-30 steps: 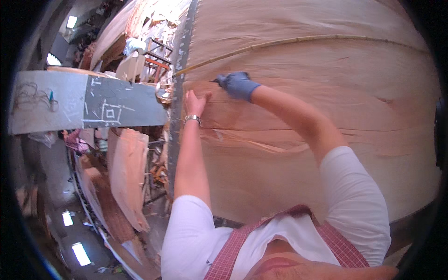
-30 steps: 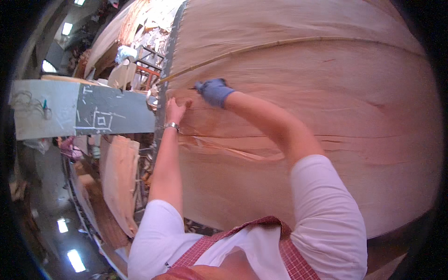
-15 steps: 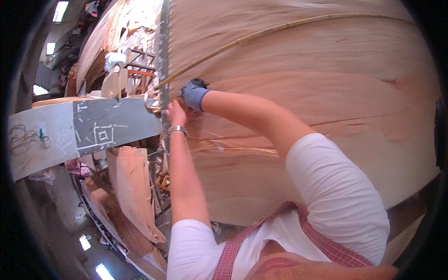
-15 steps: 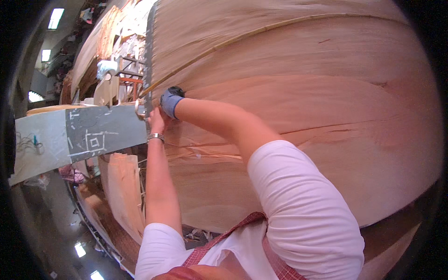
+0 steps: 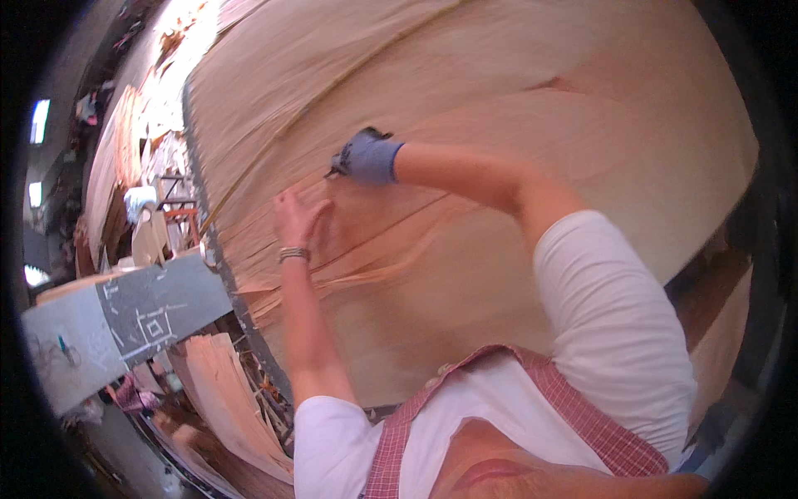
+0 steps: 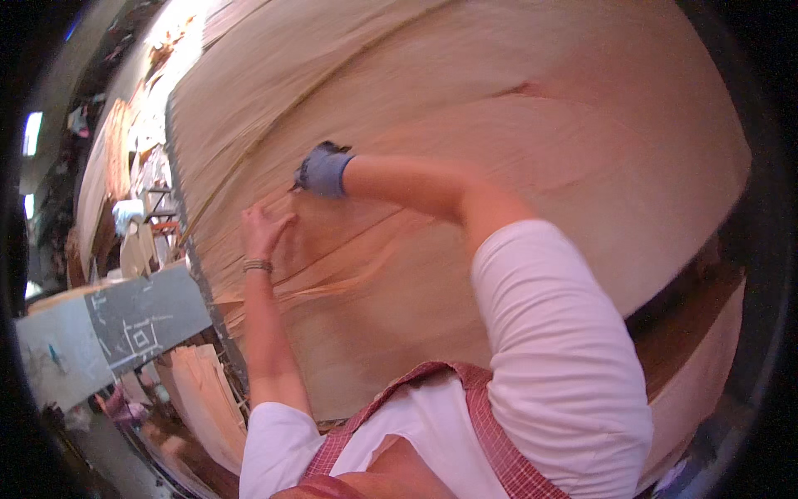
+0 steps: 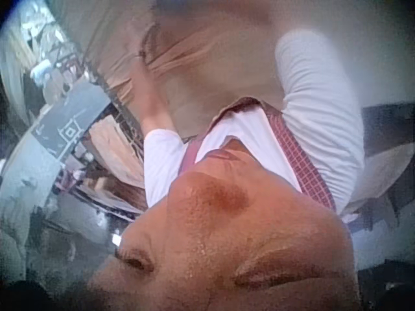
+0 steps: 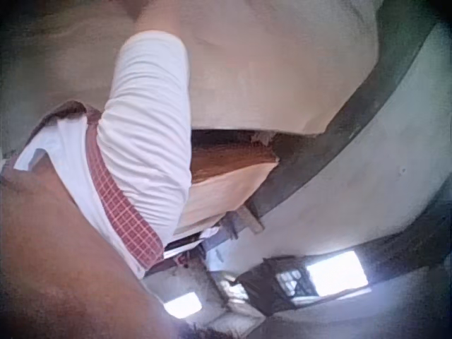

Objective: The person processes wood veneer sheets by hand using a small utility blade and adhesive tape. They trim excess edges from the sheets, apply small pieces of white tape to secure joints or repairs, and flip and stack the finished sheets on an industrial processing table.

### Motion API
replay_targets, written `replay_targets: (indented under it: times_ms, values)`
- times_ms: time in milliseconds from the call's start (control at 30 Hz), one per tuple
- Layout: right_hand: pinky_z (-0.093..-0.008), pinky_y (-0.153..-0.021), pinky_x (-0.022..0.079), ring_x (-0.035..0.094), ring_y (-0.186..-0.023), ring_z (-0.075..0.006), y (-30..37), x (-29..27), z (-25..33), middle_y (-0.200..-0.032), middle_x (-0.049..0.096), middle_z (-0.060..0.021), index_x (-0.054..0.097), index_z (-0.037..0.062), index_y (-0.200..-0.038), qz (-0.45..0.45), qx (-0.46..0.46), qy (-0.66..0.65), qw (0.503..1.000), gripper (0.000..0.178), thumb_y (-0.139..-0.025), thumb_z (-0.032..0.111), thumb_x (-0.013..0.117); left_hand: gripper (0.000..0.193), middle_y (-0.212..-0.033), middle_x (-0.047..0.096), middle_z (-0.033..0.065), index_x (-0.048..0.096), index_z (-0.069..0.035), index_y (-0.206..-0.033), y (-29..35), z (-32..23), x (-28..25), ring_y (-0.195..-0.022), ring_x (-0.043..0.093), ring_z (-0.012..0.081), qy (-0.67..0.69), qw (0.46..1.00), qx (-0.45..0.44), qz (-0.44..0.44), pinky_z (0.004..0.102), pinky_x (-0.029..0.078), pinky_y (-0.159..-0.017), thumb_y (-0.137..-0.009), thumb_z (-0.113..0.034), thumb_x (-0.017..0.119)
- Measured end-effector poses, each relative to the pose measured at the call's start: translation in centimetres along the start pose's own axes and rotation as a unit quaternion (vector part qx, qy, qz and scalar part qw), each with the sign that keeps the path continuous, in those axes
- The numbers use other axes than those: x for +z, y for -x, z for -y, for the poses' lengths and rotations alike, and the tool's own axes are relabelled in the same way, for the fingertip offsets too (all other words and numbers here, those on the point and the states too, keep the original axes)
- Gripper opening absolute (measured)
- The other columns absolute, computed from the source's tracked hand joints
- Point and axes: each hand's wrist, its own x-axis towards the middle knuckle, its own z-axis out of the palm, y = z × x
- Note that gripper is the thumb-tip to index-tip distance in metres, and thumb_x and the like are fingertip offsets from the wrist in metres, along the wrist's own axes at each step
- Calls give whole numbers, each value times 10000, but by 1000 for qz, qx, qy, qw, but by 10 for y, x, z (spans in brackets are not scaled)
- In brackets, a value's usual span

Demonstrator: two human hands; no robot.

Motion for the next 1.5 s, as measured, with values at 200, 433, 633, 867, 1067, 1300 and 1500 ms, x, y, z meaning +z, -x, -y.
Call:
replay_targets:
  times_ms: [200, 433, 633, 867, 1067, 1300, 1500]
  values:
    - [-507, -740, 512, 690, -922, -327, 93, 38, -81, -1022, 704, -143, 589, 131, -1165, -51, 55, -59, 995, 294, -960, 305, 469, 787, -1296, 509, 241, 569, 33, -1170, 1, -92, 54, -1209, 498, 387, -128, 951, 179, -217, 431, 455, -987, -638, -479, 842]
    - [-529, -677, 502, 698, -851, -325, 228, 41, -156, -950, 712, -133, 582, 176, -1172, -27, 131, -75, 988, 281, -967, 305, 441, 909, -1404, 408, 300, 457, -18, -1376, 26, -210, 43, -1303, 411, 419, -66, 987, 146, -33, 456, 385, -1065, -650, -397, 852]
    - [-507, -632, 495, 693, -766, -322, 309, 89, -220, -846, 699, -118, 603, 190, -1130, -153, 91, -28, 984, 256, -978, 283, 420, 947, -1440, 371, 295, 440, -20, -1399, 39, -290, 57, -1319, 393, 414, 25, 983, 176, 44, 433, 373, -1079, -630, -371, 867]
    - [-470, -610, 512, 682, -708, -312, 483, 109, -263, -802, 686, -116, 590, 177, -1114, -138, 212, -73, 965, 231, -981, 289, 438, 940, -1422, 394, 269, 441, -16, -1392, 44, -287, 49, -1310, 406, 396, -21, 982, 185, 16, 437, 387, -1067, -632, -381, 858]
    - [-444, -657, 518, 671, -767, -316, 539, 125, -264, -848, 670, -108, 583, 180, -1156, -115, 301, -30, 946, 279, -953, 357, 516, 936, -1430, 376, 291, 427, -84, -1425, 54, -312, 39, -1340, 364, 421, -2, 989, 143, 45, 470, 358, -1086, -656, -426, 837]
    - [-419, -758, 513, 611, -1030, -284, 559, 111, -231, -1157, 576, -104, 579, 167, -1161, -139, 159, -157, 965, 448, -844, 473, 662, 930, -1483, 322, 288, 397, -110, -1453, 49, -298, 47, -1380, 323, 414, -27, 989, 146, 25, 463, 301, -1128, -689, -441, 813]
    - [-419, -769, 519, 603, -1021, -288, 542, 124, -237, -1105, 580, -87, 595, 177, -1114, -244, 124, -108, 956, 348, -870, 423, 631, 928, -1499, 336, 238, 417, -84, -1431, 58, -295, 40, -1388, 324, 381, -34, 992, 121, 6, 460, 310, -1121, -684, -476, 803]
